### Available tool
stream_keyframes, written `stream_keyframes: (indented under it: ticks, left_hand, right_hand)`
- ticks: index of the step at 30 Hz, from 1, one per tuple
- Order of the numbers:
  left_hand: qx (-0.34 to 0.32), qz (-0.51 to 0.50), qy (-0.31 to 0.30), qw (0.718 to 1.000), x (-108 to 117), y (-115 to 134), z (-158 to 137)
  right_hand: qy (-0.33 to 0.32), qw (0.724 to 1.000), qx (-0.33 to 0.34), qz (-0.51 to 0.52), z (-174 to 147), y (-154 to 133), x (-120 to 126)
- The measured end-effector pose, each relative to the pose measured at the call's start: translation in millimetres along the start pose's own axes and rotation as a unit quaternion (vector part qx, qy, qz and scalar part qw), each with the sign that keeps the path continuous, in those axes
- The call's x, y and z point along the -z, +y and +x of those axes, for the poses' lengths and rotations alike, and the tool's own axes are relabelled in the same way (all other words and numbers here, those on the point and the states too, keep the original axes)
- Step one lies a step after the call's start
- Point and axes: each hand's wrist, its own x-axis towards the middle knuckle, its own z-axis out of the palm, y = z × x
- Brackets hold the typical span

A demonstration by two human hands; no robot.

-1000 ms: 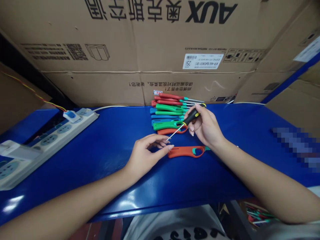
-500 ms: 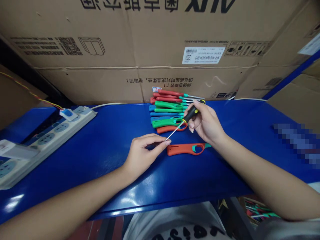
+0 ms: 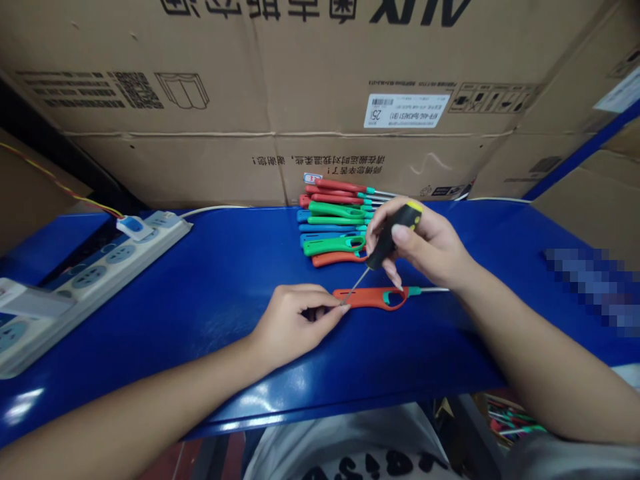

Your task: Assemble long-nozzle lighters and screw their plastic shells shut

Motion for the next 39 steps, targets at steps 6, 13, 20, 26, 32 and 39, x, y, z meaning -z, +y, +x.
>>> stream_keyframes:
  ticks: [6, 13, 20, 26, 32, 39]
  left_hand:
    - [0.008, -0.002, -0.085, 0.996, -6, 6, -7]
    - [0.014, 0.002, -0.056, 0.998, -3, 5, -4]
    - [-0.033, 0.041, -0.053, 0.997, -1, -1, -2]
    - [-0.036, 0.053, -0.066, 0.996, 1, -4, -3]
    - [-0.067, 0.06, -0.046, 0.995, 1, -4, 1]
    - [-0.052, 0.077, -0.008, 0.996, 3, -9, 6]
  right_hand:
    - [0.019, 0.992, 0.043, -0.121, -15, -9, -14]
    - [0.054, 0.97, 0.13, -0.2, -17, -4, -22]
    - [0.092, 0.867, 0.287, -0.397, -12, -2, -16]
    - [-0.022, 0.939, 0.153, -0.307, -14, -5, -20]
    - [0.084, 0.9, 0.198, -0.379, -14, 5, -25]
    - [0.124, 0.896, 0.212, -0.371, -14, 13, -32]
